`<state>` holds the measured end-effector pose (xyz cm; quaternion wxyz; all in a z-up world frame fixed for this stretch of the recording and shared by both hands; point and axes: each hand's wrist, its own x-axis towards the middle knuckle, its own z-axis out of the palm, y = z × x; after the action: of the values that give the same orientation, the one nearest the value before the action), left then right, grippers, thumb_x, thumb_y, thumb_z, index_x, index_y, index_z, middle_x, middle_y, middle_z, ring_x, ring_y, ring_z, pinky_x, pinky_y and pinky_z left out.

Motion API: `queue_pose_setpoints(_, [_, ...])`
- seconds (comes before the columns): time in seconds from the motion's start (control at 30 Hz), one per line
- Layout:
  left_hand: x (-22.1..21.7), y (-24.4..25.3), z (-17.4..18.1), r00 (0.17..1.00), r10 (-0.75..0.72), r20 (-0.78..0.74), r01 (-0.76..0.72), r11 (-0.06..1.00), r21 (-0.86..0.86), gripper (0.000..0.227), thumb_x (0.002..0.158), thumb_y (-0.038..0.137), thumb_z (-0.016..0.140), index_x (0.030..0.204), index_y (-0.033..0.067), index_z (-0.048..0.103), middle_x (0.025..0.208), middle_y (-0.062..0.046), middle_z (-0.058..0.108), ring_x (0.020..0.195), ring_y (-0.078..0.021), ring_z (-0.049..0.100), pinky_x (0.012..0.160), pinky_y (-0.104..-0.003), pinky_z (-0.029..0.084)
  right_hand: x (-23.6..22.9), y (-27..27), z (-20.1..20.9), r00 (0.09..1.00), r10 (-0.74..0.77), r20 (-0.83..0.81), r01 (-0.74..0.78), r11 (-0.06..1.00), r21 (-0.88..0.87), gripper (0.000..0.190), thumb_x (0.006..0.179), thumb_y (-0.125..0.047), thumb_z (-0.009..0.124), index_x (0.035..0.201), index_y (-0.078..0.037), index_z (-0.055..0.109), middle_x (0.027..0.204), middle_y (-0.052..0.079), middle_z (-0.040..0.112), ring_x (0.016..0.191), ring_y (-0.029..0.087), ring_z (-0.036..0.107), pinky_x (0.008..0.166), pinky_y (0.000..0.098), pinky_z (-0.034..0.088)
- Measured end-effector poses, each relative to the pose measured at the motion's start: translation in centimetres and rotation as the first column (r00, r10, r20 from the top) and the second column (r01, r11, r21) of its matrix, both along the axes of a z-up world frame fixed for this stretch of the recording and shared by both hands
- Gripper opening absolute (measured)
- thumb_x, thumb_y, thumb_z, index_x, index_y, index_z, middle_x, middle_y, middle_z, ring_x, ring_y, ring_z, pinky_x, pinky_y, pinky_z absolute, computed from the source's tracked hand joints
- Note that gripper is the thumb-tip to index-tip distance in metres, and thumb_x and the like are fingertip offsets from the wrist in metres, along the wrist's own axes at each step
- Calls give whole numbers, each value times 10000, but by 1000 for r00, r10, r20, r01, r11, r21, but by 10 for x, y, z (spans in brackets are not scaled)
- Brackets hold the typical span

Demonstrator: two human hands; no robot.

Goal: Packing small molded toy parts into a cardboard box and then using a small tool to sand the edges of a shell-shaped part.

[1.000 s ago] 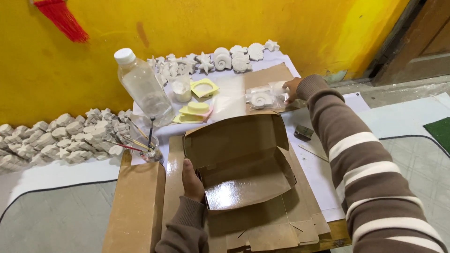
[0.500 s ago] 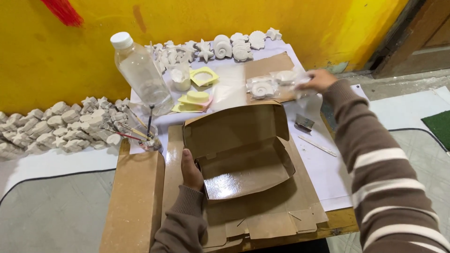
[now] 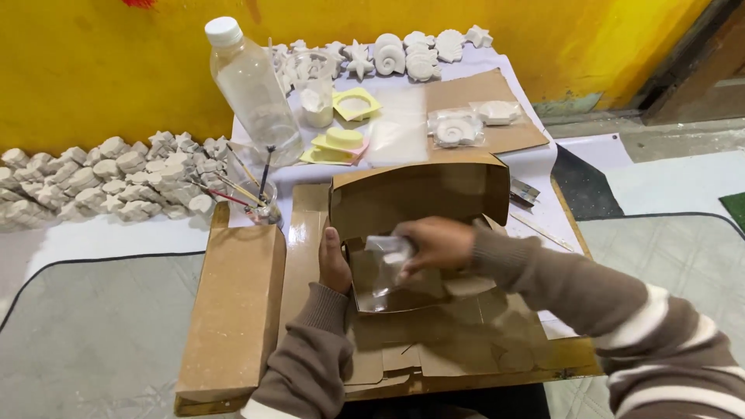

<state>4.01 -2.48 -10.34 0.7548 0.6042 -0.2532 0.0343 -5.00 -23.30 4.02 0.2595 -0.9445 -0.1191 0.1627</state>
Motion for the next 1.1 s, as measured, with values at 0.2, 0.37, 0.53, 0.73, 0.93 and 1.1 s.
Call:
queue_pose_setpoints(0.2, [-15, -3, 21, 994, 10, -107, -13, 999, -32, 676, 1075, 487, 228, 1598, 60, 206, 1647, -182, 179, 1506, -360, 167, 1243, -553, 85, 24, 34, -55, 994, 37, -108, -54, 984, -167, 586, 660, -605, 874, 1014, -160, 732, 899, 48, 746, 918, 277, 737, 783, 404, 574])
queue_pose_setpoints(0.37, [-10, -3, 9, 995, 57, -85, -58, 998, -14, 652, 1077, 461, 264, 1593, 63, 237, 1643, -189, 184, 1503, -370, 169, 1239, -556, 89, 28, 25, -87, 992, -19, -123, 8, 996, -89, 763, 716, -617, 859, 1275, -159, 614, 1050, 59, 734, 1019, 301, 719, 863, 426, 569])
queue_pose_setpoints(0.53, [7, -4, -38, 994, 96, -59, -95, 995, 17, 646, 1074, 451, 304, 1608, 95, 225, 1657, -151, 154, 1512, -354, 141, 1242, -538, 59, 11, 25, -107, 996, 62, 61, -44, 967, -250, 560, 911, -506, 716, 1286, -108, 596, 1088, 135, 730, 994, 332, 721, 860, 451, 588])
queue_pose_setpoints(0.73, [2, 0, -28, 991, 78, -112, -71, 995, 64, 635, 1091, 444, 252, 1604, 72, 216, 1650, -162, 181, 1516, -337, 160, 1246, -525, 73, -25, 49, -48, 993, 66, 95, -27, 928, -371, 563, 966, -496, 621, 1388, -152, 480, 1196, 138, 665, 1070, 335, 685, 877, 453, 590])
queue_pose_setpoints(0.93, [0, 7, -17, 985, 15, -174, 1, 996, 94, 659, 1092, 471, 184, 1591, 42, 229, 1630, -212, 220, 1506, -366, 200, 1252, -544, 105, -12, 30, -93, 953, 234, 195, -119, 875, -469, 576, 1002, -259, 558, 1528, -147, 352, 1451, 219, 462, 1245, 423, 580, 991, 558, 513])
queue_pose_setpoints(1.1, [-2, 7, -4, 987, 36, -158, -24, 996, 82, 642, 1094, 443, 191, 1593, 39, 211, 1636, -204, 204, 1505, -356, 198, 1253, -516, 96, -17, 14, -31, 504, 54, 862, -184, 982, 47, 390, 1015, -358, 611, 1370, -198, 632, 1290, 36, 697, 1186, 239, 672, 971, 374, 554])
